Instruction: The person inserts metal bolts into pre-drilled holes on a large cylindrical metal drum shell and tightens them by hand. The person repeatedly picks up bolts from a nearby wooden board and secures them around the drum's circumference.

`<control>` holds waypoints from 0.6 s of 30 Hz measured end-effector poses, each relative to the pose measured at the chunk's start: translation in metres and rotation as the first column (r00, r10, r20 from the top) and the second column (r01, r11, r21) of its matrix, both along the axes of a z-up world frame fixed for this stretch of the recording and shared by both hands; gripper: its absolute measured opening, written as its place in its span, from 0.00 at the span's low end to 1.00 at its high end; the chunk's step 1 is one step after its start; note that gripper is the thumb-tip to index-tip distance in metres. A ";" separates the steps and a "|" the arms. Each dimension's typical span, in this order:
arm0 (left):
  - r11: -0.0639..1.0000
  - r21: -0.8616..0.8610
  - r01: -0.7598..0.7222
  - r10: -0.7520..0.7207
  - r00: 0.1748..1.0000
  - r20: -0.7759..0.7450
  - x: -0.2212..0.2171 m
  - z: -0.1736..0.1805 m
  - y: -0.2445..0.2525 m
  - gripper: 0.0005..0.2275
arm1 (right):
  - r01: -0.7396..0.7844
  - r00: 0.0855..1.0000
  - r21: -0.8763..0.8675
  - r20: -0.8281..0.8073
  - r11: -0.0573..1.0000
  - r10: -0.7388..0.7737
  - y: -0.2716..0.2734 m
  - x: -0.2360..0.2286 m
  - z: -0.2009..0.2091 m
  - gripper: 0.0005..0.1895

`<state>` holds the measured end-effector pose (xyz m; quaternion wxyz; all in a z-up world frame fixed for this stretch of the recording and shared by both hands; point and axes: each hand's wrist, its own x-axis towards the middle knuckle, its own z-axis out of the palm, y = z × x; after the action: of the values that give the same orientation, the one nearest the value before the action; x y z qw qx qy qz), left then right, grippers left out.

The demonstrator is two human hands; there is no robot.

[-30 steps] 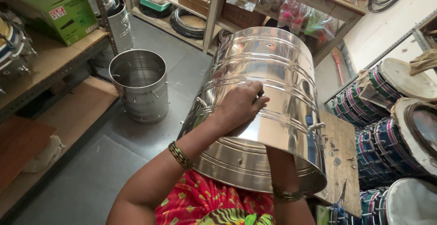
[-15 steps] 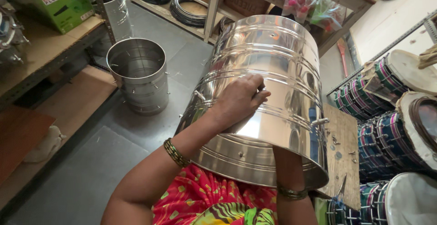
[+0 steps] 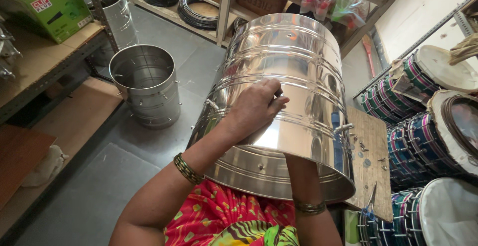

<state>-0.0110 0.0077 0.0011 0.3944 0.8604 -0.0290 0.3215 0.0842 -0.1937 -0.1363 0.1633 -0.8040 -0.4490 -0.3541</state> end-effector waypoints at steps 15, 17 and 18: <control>1.000 -0.001 0.004 -0.004 1.000 0.028 0.002 -0.003 0.002 0.12 | 0.046 0.982 -0.011 -0.184 0.999 -0.048 0.030 0.013 0.001 0.15; 1.000 0.003 0.005 -0.005 0.999 0.032 0.003 -0.004 0.002 0.12 | 0.005 0.933 0.085 -0.360 0.996 0.026 0.037 0.015 0.004 0.15; 1.000 0.005 0.006 -0.006 0.999 0.034 0.003 -0.004 0.002 0.12 | -0.008 0.896 0.136 -0.440 0.991 0.068 0.039 0.013 0.006 0.15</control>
<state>-0.0078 0.0102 -0.0026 0.3929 0.8556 -0.0391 0.3348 0.0970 -0.1551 -0.1305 0.3202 -0.8421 -0.3916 -0.1870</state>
